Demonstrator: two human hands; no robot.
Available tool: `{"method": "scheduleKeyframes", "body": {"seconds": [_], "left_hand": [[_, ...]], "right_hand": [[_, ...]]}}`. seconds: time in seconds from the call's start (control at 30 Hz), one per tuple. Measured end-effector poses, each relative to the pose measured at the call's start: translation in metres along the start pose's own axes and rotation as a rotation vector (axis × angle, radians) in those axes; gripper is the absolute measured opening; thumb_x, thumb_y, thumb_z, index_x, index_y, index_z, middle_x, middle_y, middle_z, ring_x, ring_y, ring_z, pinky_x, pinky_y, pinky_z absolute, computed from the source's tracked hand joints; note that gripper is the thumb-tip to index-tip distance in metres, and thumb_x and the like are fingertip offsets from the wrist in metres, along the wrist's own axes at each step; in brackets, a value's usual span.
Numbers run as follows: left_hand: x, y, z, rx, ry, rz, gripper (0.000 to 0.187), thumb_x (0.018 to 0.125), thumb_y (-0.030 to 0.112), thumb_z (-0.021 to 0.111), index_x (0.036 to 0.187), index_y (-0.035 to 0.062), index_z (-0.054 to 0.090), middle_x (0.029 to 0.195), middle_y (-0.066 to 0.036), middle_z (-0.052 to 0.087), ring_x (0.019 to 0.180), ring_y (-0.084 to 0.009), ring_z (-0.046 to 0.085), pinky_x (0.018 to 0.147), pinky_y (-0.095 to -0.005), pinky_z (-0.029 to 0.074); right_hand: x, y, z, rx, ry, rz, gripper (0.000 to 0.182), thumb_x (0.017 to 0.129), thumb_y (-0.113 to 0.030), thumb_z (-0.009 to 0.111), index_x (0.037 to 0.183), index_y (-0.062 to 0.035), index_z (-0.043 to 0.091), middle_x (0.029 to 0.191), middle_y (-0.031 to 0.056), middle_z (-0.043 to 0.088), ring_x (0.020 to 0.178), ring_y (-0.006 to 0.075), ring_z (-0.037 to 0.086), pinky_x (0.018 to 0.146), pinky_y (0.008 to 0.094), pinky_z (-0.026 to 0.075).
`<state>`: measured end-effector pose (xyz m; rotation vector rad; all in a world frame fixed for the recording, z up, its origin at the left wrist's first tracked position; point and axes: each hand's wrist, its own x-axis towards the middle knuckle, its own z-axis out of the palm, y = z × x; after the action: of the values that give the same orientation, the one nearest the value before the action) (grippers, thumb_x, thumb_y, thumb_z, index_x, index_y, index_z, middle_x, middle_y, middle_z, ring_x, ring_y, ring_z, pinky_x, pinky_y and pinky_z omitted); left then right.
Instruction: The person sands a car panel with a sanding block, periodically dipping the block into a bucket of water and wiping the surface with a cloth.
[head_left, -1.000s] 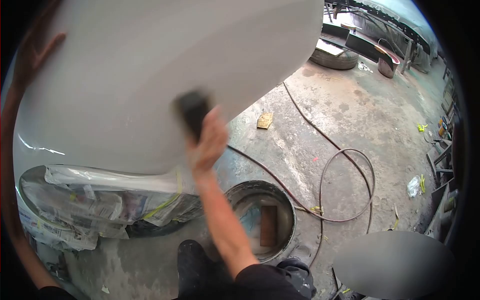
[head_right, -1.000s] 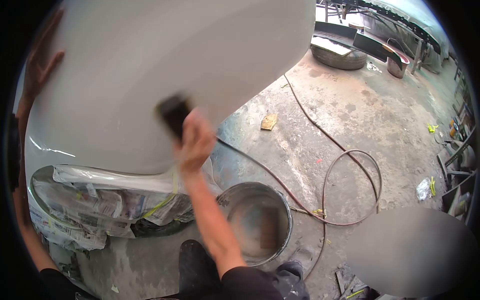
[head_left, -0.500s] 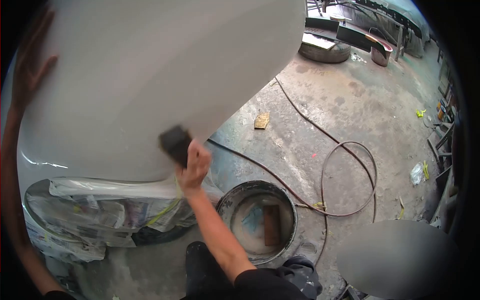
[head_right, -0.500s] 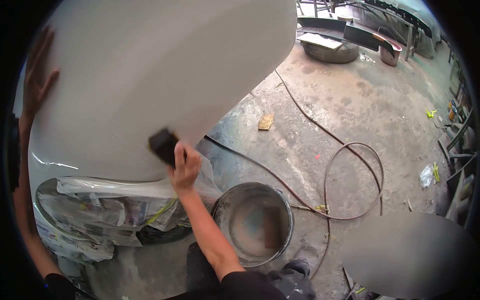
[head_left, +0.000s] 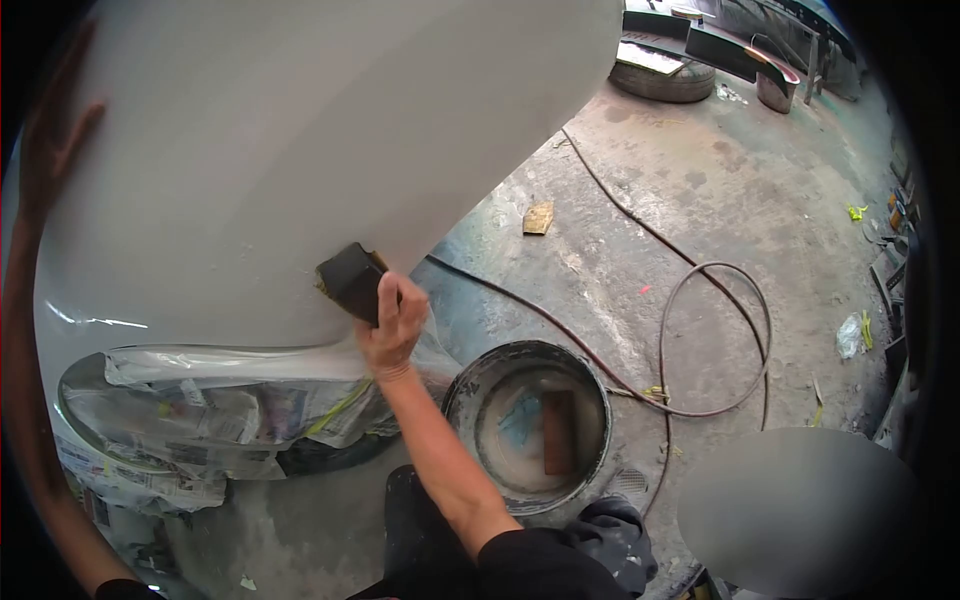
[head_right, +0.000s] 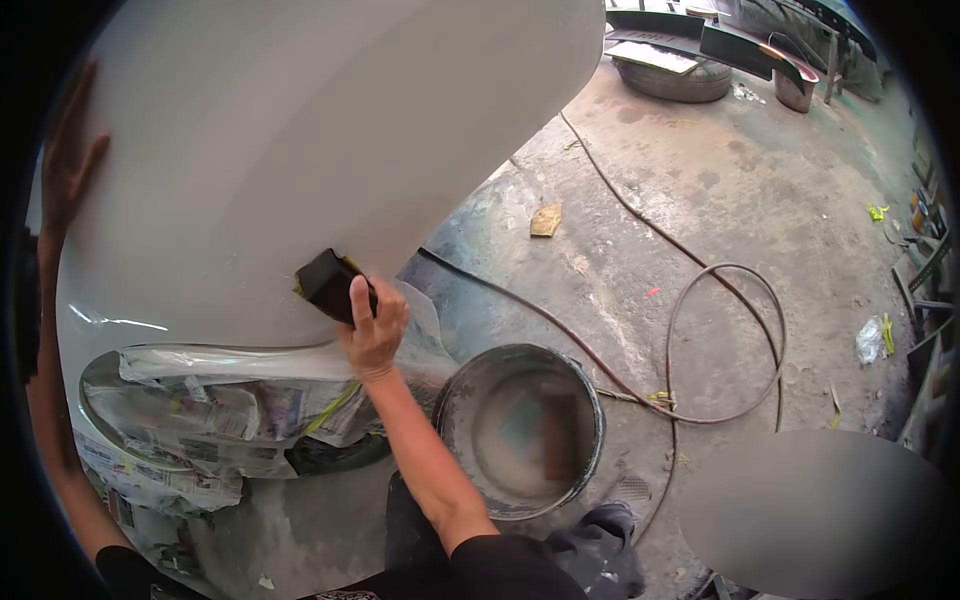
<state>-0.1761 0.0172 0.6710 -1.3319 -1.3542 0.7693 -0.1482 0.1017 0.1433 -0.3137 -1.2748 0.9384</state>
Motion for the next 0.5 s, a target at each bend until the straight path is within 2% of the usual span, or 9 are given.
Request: {"method": "scheduleKeyframes", "body": {"seconds": [0.03,0.1,0.17,0.23,0.27,0.3,0.33,0.4,0.5], "left_hand": [[-0.004,-0.008,0.002,0.029,-0.01,0.023,0.067,0.099,0.052,0.058,0.158,0.0252,0.04,0.162,-0.005,0.041,0.151,-0.0314,0.034,0.121,-0.0569,0.03],[-0.005,-0.011,0.008,0.036,-0.011,0.014,0.067,0.099,0.052,0.058,0.157,0.0254,0.04,0.162,-0.005,0.041,0.151,-0.0313,0.035,0.121,-0.0574,0.031],[-0.009,-0.004,0.006,-0.001,-0.014,-0.061,0.065,0.099,0.05,0.058,0.157,0.0256,0.041,0.162,-0.005,0.041,0.15,-0.0312,0.036,0.12,-0.0579,0.032],[-0.013,0.003,0.011,-0.033,0.019,-0.089,0.063,0.1,0.049,0.057,0.157,0.0262,0.041,0.162,-0.004,0.04,0.15,-0.0308,0.036,0.121,-0.0577,0.031],[-0.012,0.002,0.011,-0.033,0.022,-0.066,0.062,0.1,0.048,0.057,0.157,0.0265,0.042,0.162,-0.004,0.04,0.15,-0.0305,0.036,0.121,-0.0577,0.03],[-0.011,0.0,0.011,-0.033,0.025,-0.044,0.062,0.1,0.048,0.057,0.156,0.0269,0.042,0.162,-0.004,0.04,0.15,-0.0303,0.036,0.121,-0.0577,0.03],[-0.008,-0.006,0.009,-0.01,0.02,0.012,0.062,0.1,0.048,0.058,0.156,0.0272,0.042,0.162,-0.004,0.04,0.15,-0.0301,0.036,0.122,-0.0577,0.029],[-0.001,-0.008,0.002,0.039,0.018,0.092,0.062,0.099,0.048,0.059,0.156,0.0279,0.042,0.163,-0.003,0.039,0.15,-0.0296,0.035,0.122,-0.0566,0.029],[0.006,-0.004,-0.002,0.083,0.019,0.11,0.064,0.098,0.047,0.062,0.156,0.0277,0.042,0.163,-0.003,0.039,0.151,-0.0289,0.034,0.123,-0.0543,0.03]], "right_hand": [[-0.004,0.001,0.0,0.015,-0.011,0.002,0.058,0.097,-0.036,0.06,0.152,-0.0187,0.05,0.129,0.0135,0.06,0.12,0.0353,0.059,0.101,0.0488,0.046],[0.08,0.043,-0.005,-0.06,0.063,-0.113,0.066,0.093,-0.03,0.067,0.153,-0.0134,0.046,0.145,0.0165,0.056,0.115,0.0361,0.06,0.101,0.0498,0.046],[0.174,0.067,-0.017,-0.008,0.153,0.152,0.075,0.094,-0.034,0.072,0.156,-0.0078,0.039,0.15,0.0171,0.052,0.107,0.0366,0.06,0.096,0.0468,0.048],[0.215,0.06,-0.029,0.151,0.209,0.325,0.076,0.095,-0.034,0.073,0.156,-0.0055,0.038,0.151,0.0159,0.051,0.105,0.0354,0.06,0.094,0.0464,0.048],[0.206,0.053,-0.026,0.106,0.197,0.428,0.078,0.094,-0.032,0.074,0.157,-0.0058,0.037,0.144,0.0157,0.056,0.107,0.0341,0.06,0.093,0.0461,0.049],[0.177,0.041,-0.01,-0.005,0.224,0.259,0.076,0.094,-0.028,0.074,0.157,-0.0063,0.037,0.132,0.0162,0.059,0.11,0.0351,0.06,0.09,0.0454,0.051],[0.133,0.026,0.003,-0.122,0.237,-0.048,0.072,0.094,-0.025,0.074,0.156,-0.0084,0.041,0.123,0.016,0.06,0.114,0.0364,0.06,0.091,0.0454,0.051],[0.033,-0.031,0.01,-0.042,0.079,-0.004,0.054,0.092,-0.015,0.073,0.144,-0.0198,0.059,0.12,0.0111,0.063,0.116,0.0341,0.061,0.091,0.0463,0.05],[0.02,-0.032,-0.003,-0.002,-0.001,-0.08,0.053,0.091,-0.014,0.073,0.142,-0.023,0.06,0.119,0.0091,0.064,0.113,0.0319,0.062,0.09,0.0453,0.05]]}}
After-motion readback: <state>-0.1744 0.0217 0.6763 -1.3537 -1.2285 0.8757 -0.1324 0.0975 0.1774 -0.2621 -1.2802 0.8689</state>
